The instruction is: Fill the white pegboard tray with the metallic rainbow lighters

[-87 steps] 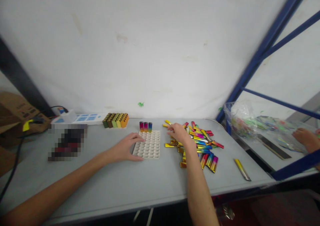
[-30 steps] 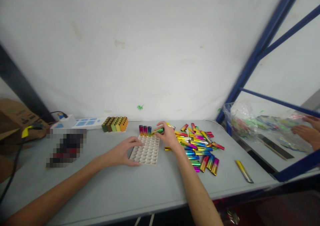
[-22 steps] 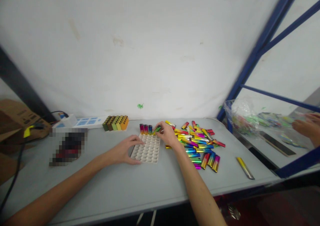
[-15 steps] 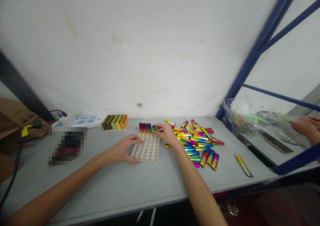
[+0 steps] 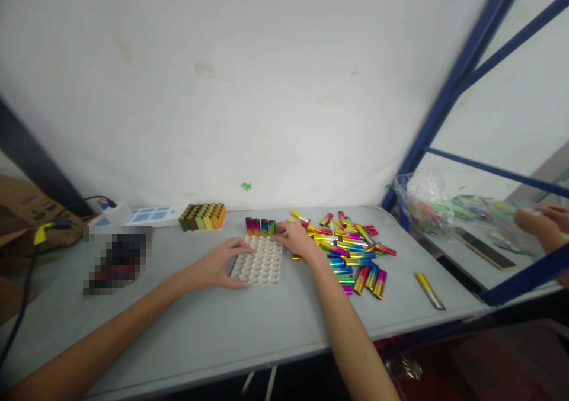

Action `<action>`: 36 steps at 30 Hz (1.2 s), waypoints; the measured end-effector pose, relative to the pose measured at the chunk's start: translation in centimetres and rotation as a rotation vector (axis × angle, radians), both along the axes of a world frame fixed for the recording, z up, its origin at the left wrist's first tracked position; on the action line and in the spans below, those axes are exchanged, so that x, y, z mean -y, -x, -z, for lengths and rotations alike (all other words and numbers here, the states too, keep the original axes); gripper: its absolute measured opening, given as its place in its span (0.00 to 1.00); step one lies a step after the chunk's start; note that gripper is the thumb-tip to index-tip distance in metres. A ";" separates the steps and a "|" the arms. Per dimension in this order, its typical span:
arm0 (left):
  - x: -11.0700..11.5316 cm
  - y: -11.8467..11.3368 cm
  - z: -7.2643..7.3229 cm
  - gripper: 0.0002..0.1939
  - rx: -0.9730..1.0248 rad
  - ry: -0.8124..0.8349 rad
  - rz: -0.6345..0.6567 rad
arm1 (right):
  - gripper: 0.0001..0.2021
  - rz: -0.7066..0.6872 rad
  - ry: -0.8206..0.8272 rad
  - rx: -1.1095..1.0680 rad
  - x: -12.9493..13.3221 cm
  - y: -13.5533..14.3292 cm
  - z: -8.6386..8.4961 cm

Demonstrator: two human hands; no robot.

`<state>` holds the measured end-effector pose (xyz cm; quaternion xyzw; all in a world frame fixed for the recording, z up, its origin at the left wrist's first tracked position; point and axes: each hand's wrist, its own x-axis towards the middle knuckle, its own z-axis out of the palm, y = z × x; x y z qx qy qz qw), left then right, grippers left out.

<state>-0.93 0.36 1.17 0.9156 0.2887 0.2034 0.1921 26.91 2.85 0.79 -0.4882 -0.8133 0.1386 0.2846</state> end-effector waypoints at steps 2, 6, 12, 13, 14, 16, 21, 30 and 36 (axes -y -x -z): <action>0.0 0.0 0.1 0.35 0.010 -0.008 0.003 | 0.10 0.003 0.004 -0.037 0.1 -0.9 -0.3; -0.2 0.0 0.3 0.36 0.020 -0.016 0.007 | 0.12 0.156 -0.013 0.014 0.0 -3.6 -0.6; -0.1 -0.1 0.4 0.36 0.006 0.002 -0.007 | 0.14 0.426 -0.092 0.244 -0.8 -6.5 0.1; -0.1 -0.1 0.4 0.36 0.007 0.003 -0.008 | 0.16 0.421 -0.103 0.250 -0.9 -6.4 0.4; -0.1 -0.1 0.4 0.36 0.010 0.001 -0.008 | 0.17 0.402 -0.113 0.252 -1.1 -6.2 0.8; -0.1 -0.1 0.4 0.35 0.016 -0.006 -0.004 | 0.19 0.345 -0.115 0.262 -1.3 -5.6 1.6; 0.0 -0.2 0.2 0.35 0.016 -0.012 -0.016 | 0.19 0.330 -0.054 0.300 -1.8 -4.1 2.8; 0.0 -0.2 0.2 0.35 0.006 -0.015 -0.008 | 0.05 0.269 -0.012 0.284 -1.3 -4.4 0.7; -0.1 -0.2 0.4 0.36 -0.001 -0.013 -0.019 | 0.05 0.256 -0.020 0.088 0.3 -4.5 -1.0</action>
